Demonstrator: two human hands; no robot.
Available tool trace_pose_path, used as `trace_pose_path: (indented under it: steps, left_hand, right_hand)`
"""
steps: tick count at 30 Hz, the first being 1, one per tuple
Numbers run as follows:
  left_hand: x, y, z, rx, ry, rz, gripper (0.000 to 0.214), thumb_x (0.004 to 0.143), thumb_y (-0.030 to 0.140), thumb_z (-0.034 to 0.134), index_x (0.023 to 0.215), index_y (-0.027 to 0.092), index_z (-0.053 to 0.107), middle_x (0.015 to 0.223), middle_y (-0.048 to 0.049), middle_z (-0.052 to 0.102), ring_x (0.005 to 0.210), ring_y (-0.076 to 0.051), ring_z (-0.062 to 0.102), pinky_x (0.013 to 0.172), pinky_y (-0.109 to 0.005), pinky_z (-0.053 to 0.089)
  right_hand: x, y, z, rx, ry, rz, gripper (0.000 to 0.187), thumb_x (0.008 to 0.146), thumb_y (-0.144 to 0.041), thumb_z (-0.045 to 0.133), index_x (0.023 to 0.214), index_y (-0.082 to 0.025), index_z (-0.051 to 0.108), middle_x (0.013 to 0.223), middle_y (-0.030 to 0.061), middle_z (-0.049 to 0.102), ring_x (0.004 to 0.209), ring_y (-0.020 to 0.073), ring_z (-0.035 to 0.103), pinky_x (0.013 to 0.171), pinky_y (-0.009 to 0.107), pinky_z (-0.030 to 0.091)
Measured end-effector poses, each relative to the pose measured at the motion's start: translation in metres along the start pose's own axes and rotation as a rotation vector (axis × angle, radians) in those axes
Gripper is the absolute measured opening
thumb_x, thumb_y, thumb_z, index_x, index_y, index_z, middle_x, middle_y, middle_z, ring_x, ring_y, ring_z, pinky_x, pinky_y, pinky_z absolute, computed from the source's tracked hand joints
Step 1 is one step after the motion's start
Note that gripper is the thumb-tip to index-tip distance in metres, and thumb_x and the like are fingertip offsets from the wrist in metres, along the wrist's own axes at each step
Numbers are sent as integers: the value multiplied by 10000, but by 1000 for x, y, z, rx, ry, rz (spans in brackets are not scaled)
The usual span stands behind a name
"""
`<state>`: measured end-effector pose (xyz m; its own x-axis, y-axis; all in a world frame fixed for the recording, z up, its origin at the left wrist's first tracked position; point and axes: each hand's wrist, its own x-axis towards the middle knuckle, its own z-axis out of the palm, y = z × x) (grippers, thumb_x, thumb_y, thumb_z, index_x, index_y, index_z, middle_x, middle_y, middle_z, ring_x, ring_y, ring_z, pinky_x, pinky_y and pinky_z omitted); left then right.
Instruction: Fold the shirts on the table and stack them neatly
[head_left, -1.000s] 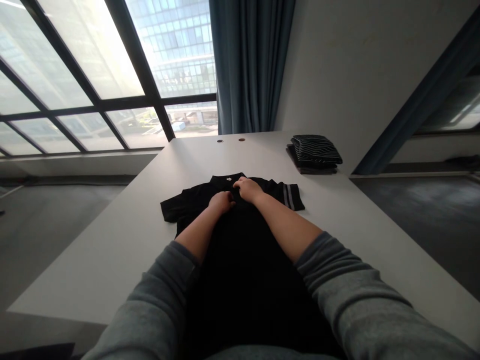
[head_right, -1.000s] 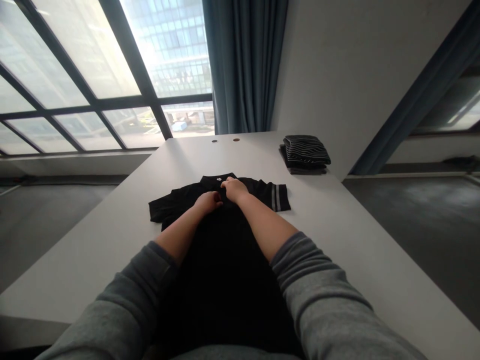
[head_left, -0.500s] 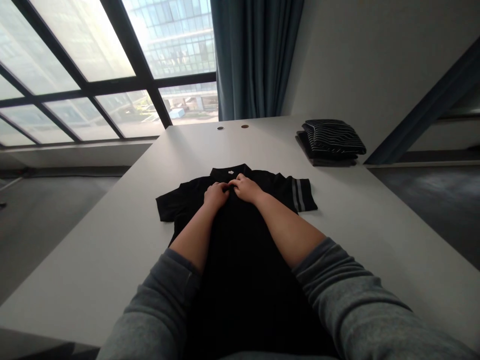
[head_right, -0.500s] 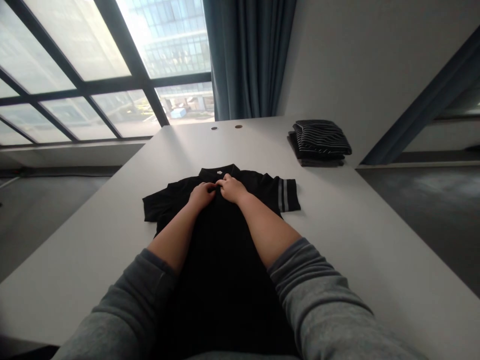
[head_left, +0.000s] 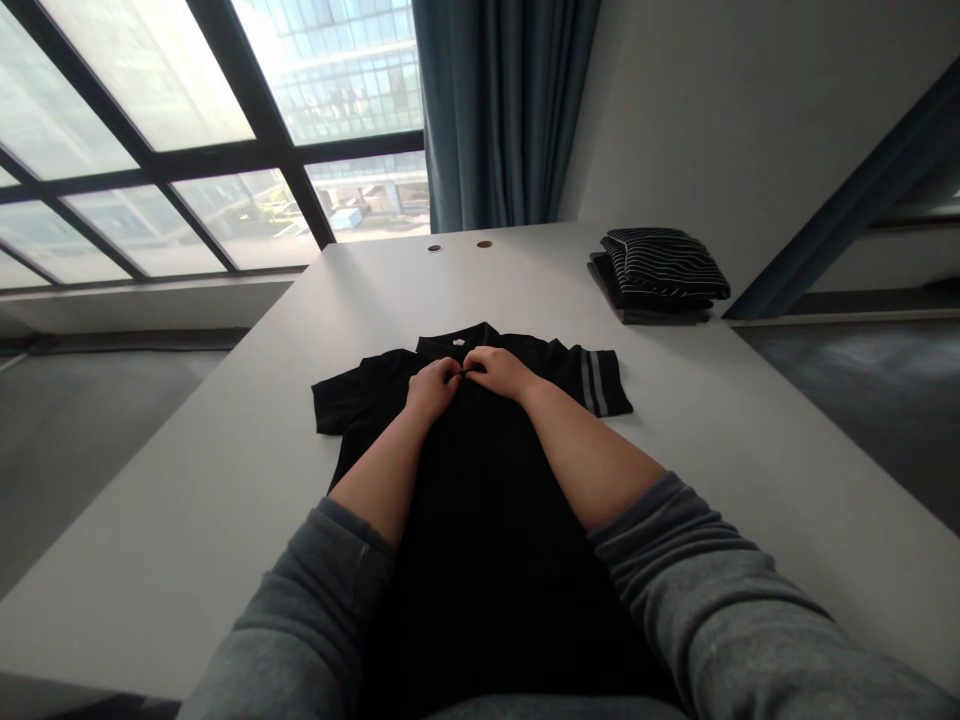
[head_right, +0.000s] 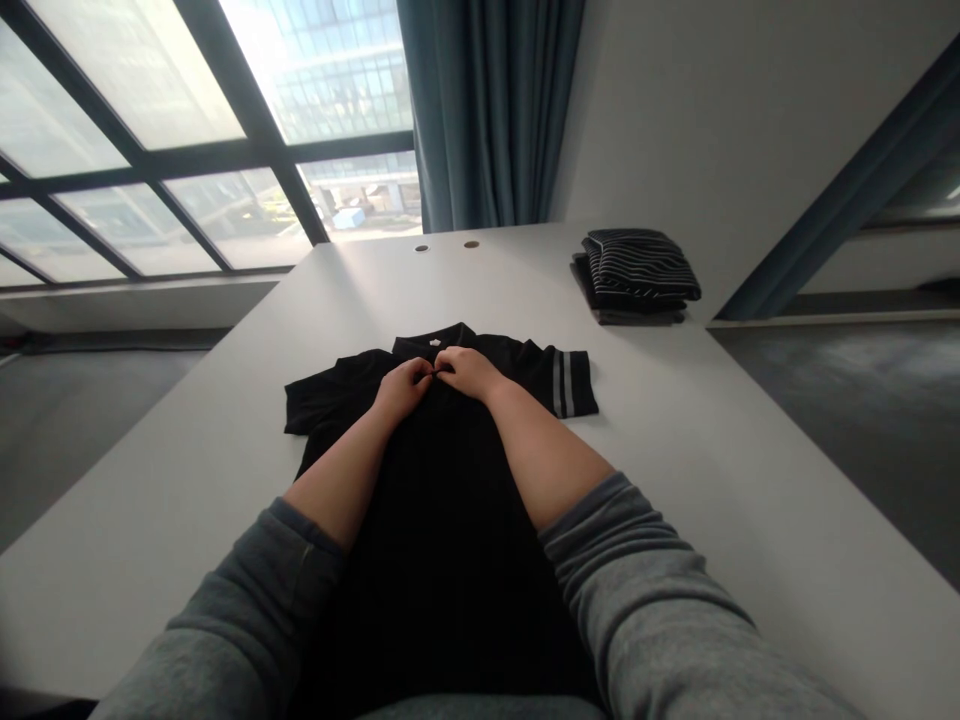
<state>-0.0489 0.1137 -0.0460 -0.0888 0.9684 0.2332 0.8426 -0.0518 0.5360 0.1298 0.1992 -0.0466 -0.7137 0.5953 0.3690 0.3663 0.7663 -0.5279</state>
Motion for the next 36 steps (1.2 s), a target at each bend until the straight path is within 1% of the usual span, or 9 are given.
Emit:
trace_pose_path:
  steps: [3,8,12,15,19,23,27,31,36]
  left_hand:
    - [-1,-2,-1,-144,11,-18,70,883,217,665,929,255,702,922,-7,748,841,-204,674,781,-319,483]
    - [-3,0,-6,-262,87,-15,64,861,186,678,899,230,706,885,2,750,808,-178,678,755,-289,489]
    - [-5,6,-11,-270,82,-7,118,931,259,632,903,228,742,908,-15,777,840,-189,703,784,-295,507]
    - [-8,12,-16,-203,86,9,117,915,315,679,934,238,764,923,-20,789,857,-205,715,800,-302,515]
    - [-9,19,-18,-96,126,18,105,903,240,660,913,239,764,885,-21,783,823,-208,709,779,-303,502]
    - [-9,20,-17,-86,131,25,110,903,220,638,908,237,747,880,-27,772,816,-213,700,769,-307,496]
    - [-8,19,-15,-97,149,12,87,897,218,635,867,233,716,860,-26,750,808,-208,682,775,-312,495]
    - [-7,16,-12,-187,172,-49,69,880,213,643,833,220,694,887,-25,756,848,-202,687,797,-316,502]
    - [-4,9,-7,-300,159,-100,86,870,249,656,804,205,689,856,-25,750,834,-199,686,766,-314,502]
  right_hand:
    - [0,0,-1,48,44,-39,106,866,-136,684,921,-196,752,944,31,715,896,184,659,839,297,490]
    - [-1,-2,-1,77,106,-52,108,871,-139,692,920,-202,765,961,32,738,910,191,683,857,308,504]
    - [0,-3,1,76,151,-41,105,883,-146,690,932,-200,766,961,36,738,920,195,685,868,313,509]
    - [0,-4,1,69,171,-44,94,893,-155,691,929,-197,767,954,35,731,904,188,677,858,306,506]
    - [0,-6,-1,56,144,-41,97,887,-154,698,931,-203,769,954,30,723,880,179,663,841,297,504]
    - [-1,-12,-5,84,115,-44,179,892,-121,666,1004,-203,778,1003,39,725,915,178,667,890,303,510]
    - [0,-15,-8,102,84,-59,195,907,-114,638,992,-204,789,1012,47,735,967,185,680,928,312,510]
    - [2,-13,-8,145,104,-10,179,874,-118,658,955,-196,797,989,50,754,965,196,692,929,322,511]
    - [2,-13,-8,294,84,128,154,834,-157,690,924,-198,809,962,29,787,932,196,714,898,311,512]
